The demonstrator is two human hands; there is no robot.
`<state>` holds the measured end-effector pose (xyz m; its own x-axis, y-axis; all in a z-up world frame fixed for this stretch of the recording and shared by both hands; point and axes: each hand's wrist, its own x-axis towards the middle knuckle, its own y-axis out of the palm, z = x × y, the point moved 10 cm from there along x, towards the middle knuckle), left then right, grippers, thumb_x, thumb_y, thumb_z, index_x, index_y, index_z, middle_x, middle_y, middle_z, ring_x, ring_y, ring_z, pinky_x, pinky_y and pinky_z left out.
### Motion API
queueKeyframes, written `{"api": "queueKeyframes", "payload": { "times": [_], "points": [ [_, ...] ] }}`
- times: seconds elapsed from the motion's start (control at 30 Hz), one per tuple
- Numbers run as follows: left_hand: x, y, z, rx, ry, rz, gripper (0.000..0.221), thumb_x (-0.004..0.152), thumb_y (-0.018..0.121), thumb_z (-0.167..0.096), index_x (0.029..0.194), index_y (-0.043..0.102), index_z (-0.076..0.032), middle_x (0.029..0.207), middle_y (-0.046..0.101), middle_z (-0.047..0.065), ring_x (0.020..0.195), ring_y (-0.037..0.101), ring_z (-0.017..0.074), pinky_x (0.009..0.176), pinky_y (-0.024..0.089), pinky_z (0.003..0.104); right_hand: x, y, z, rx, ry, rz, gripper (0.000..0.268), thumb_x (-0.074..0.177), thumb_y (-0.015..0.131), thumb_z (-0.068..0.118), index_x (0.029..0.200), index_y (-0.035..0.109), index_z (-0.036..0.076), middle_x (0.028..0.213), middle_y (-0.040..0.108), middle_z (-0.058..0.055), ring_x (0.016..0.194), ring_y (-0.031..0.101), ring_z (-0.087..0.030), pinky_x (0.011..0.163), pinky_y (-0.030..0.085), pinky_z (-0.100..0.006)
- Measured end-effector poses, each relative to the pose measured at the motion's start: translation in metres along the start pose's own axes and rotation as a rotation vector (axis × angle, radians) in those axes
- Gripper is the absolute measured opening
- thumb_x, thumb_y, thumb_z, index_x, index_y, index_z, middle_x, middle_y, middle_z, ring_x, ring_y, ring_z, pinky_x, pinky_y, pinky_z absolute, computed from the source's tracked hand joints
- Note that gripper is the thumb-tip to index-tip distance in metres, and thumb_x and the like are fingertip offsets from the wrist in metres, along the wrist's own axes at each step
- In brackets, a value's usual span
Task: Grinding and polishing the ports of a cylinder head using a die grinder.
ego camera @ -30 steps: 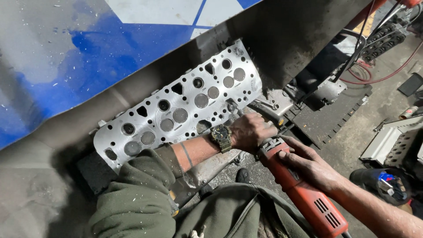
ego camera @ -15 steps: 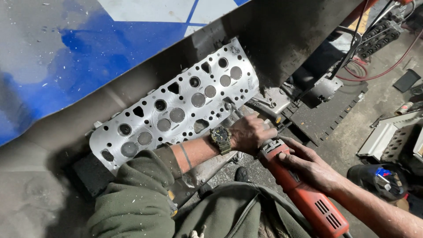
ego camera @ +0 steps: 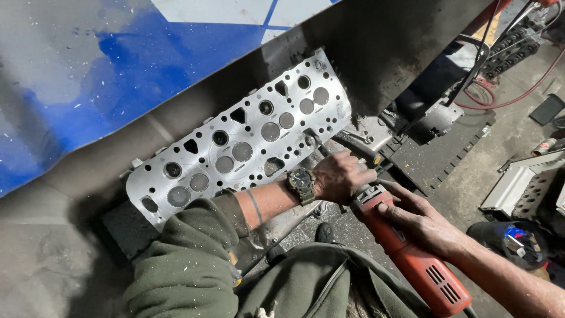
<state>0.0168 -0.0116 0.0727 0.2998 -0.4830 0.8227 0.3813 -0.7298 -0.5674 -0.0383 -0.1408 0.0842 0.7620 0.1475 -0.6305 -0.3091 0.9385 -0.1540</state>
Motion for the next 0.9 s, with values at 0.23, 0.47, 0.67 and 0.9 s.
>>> {"api": "queueKeyframes", "payload": {
  "times": [0.23,0.47,0.67,0.9],
  "points": [
    [-0.005,0.005,-0.003,0.001,0.015,-0.007,0.008,0.083,0.063,-0.026,0.09,0.065,-0.024,0.065,0.057,-0.001,0.06,0.063,0.0235,0.066,0.05,0.039,-0.009,0.007,0.005,-0.009,0.0,-0.035,0.061,0.089,0.073,0.017,0.15,0.066,0.014,0.1,0.077,-0.032,0.075,0.079,-0.043,0.062,0.066,-0.056],
    [-0.004,-0.004,-0.004,-0.019,0.034,0.041,0.01,0.079,0.065,-0.03,0.086,0.064,-0.024,0.061,0.057,-0.001,0.057,0.063,0.0231,0.063,0.05,0.039,-0.028,0.024,0.023,-0.143,-0.008,-0.062,0.065,0.087,0.078,0.027,0.151,0.069,0.024,0.11,0.082,-0.026,0.098,0.073,-0.03,0.09,0.06,-0.053],
    [-0.001,-0.016,0.0,-0.026,0.069,0.009,0.006,0.077,0.064,-0.025,0.082,0.061,-0.023,0.06,0.053,-0.001,0.054,0.06,0.0229,0.06,0.048,0.038,-0.027,0.029,0.024,-0.124,-0.065,-0.03,0.067,0.087,0.076,0.029,0.152,0.068,0.02,0.121,0.082,-0.026,0.113,0.07,-0.029,0.104,0.053,-0.055],
    [0.004,-0.028,-0.017,-0.009,0.083,0.165,0.033,0.107,0.062,-0.023,0.075,0.052,-0.021,0.058,0.049,-0.008,0.053,0.04,0.0107,0.055,0.041,0.028,-0.016,0.019,-0.001,-0.075,-0.065,0.129,0.083,0.086,0.073,0.021,0.164,0.047,0.014,0.134,0.082,-0.015,0.107,0.079,-0.024,0.089,0.065,-0.036]
  ]
}}
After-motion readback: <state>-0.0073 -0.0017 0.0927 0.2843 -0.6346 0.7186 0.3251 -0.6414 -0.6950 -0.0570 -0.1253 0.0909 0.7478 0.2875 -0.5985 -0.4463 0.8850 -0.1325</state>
